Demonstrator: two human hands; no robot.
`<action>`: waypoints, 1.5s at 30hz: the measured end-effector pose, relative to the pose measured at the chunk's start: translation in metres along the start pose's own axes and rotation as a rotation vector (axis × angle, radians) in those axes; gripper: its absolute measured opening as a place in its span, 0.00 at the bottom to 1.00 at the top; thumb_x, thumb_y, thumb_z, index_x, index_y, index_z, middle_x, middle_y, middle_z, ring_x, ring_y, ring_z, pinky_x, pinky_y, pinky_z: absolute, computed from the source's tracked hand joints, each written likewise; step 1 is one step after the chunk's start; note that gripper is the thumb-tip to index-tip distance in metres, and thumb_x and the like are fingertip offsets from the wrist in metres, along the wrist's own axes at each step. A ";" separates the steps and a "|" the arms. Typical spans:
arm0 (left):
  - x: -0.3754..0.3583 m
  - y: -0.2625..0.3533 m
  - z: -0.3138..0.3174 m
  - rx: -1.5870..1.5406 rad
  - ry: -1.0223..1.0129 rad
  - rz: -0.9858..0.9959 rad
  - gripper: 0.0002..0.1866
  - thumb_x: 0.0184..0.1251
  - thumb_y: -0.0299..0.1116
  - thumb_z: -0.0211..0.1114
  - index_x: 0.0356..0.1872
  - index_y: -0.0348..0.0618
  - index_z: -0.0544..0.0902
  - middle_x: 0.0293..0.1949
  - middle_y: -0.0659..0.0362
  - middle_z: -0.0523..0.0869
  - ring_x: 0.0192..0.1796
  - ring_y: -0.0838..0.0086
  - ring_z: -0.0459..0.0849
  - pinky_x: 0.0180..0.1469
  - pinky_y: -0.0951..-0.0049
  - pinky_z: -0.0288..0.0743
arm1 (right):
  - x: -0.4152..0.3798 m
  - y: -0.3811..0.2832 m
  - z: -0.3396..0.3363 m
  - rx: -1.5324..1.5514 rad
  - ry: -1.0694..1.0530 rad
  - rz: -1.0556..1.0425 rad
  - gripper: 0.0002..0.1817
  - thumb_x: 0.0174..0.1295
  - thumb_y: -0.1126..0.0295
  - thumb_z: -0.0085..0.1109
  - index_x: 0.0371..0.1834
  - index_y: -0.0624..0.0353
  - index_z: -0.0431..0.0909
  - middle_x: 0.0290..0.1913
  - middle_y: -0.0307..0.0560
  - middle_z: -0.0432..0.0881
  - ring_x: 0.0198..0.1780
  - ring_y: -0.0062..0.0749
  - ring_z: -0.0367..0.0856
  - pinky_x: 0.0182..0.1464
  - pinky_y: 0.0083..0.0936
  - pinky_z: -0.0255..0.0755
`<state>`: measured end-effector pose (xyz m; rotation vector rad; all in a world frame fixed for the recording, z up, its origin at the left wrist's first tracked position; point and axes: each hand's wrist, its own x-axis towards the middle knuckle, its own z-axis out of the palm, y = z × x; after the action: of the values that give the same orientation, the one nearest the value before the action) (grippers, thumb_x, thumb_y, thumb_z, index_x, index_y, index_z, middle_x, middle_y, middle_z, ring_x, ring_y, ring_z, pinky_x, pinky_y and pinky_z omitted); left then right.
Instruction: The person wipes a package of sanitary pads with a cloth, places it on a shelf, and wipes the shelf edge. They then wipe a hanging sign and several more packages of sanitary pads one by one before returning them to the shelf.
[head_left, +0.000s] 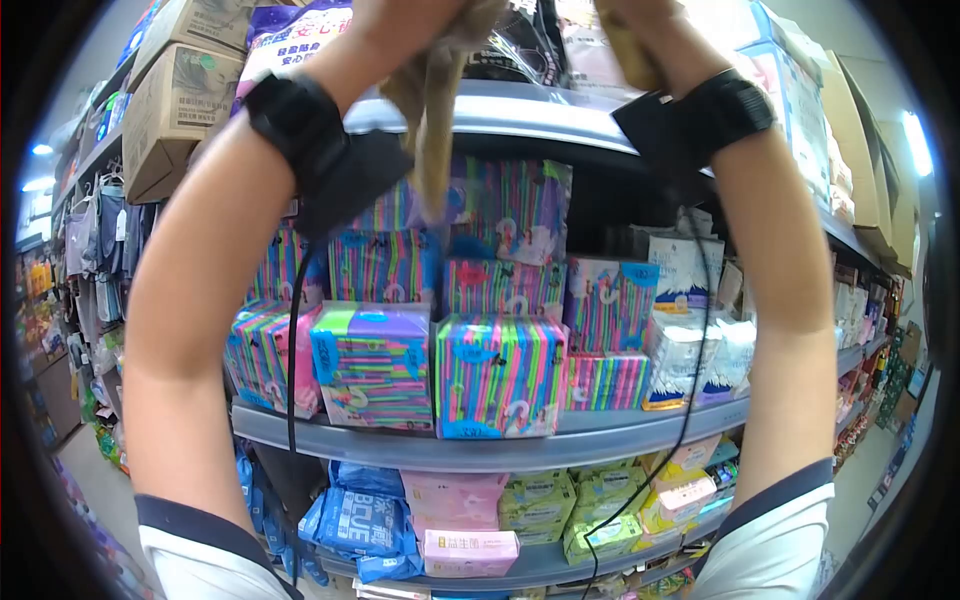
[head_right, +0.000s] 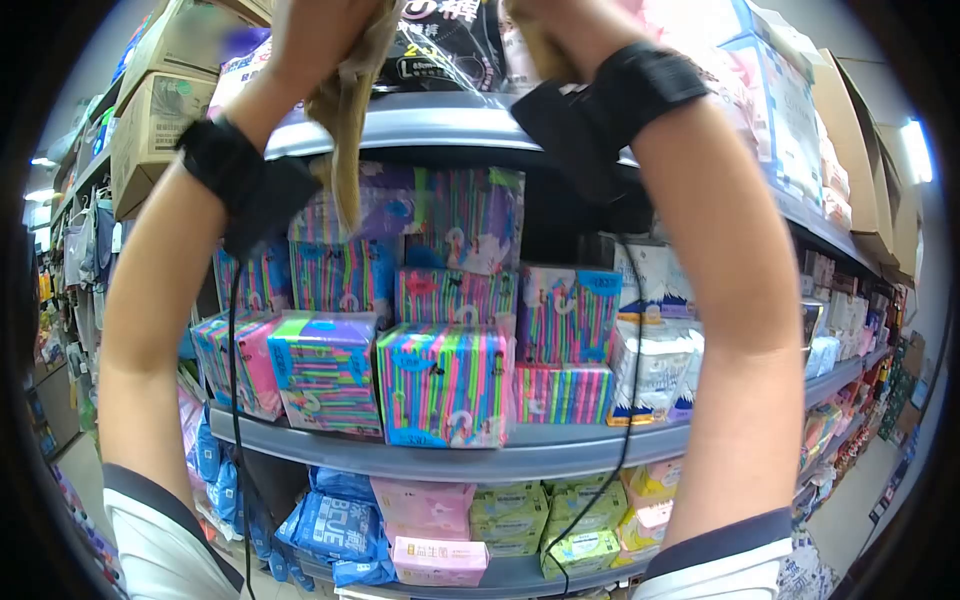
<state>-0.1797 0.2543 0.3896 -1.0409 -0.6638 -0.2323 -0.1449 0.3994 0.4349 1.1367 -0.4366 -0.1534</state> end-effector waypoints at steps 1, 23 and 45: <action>-0.013 0.014 -0.002 0.057 -0.056 0.021 0.18 0.56 0.32 0.59 0.47 0.41 0.68 0.36 0.47 0.79 0.39 0.54 0.78 0.39 0.61 0.72 | -0.013 -0.024 -0.006 -0.044 -0.147 0.170 0.13 0.55 0.75 0.49 0.44 0.54 0.71 0.43 0.48 0.74 0.41 0.45 0.77 0.39 0.31 0.72; -0.079 0.028 -0.023 0.318 -0.511 -0.103 0.14 0.50 0.29 0.63 0.38 0.44 0.70 0.37 0.57 0.75 0.44 0.58 0.74 0.42 0.66 0.69 | -0.145 -0.009 -0.252 -0.807 -0.847 0.246 0.08 0.52 0.65 0.51 0.23 0.56 0.76 0.35 0.39 0.73 0.41 0.32 0.71 0.42 0.31 0.66; -0.084 0.034 -0.001 0.308 -0.506 -0.201 0.16 0.54 0.23 0.57 0.45 0.42 0.67 0.43 0.51 0.74 0.48 0.53 0.72 0.47 0.65 0.66 | -0.152 -0.009 -0.267 -0.749 -0.918 0.383 0.10 0.58 0.64 0.52 0.33 0.59 0.77 0.35 0.45 0.73 0.35 0.43 0.76 0.34 0.33 0.71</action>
<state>-0.2288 0.2594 0.3137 -0.7351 -1.2243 -0.0338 -0.1715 0.6718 0.2949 0.1707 -1.2733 -0.4604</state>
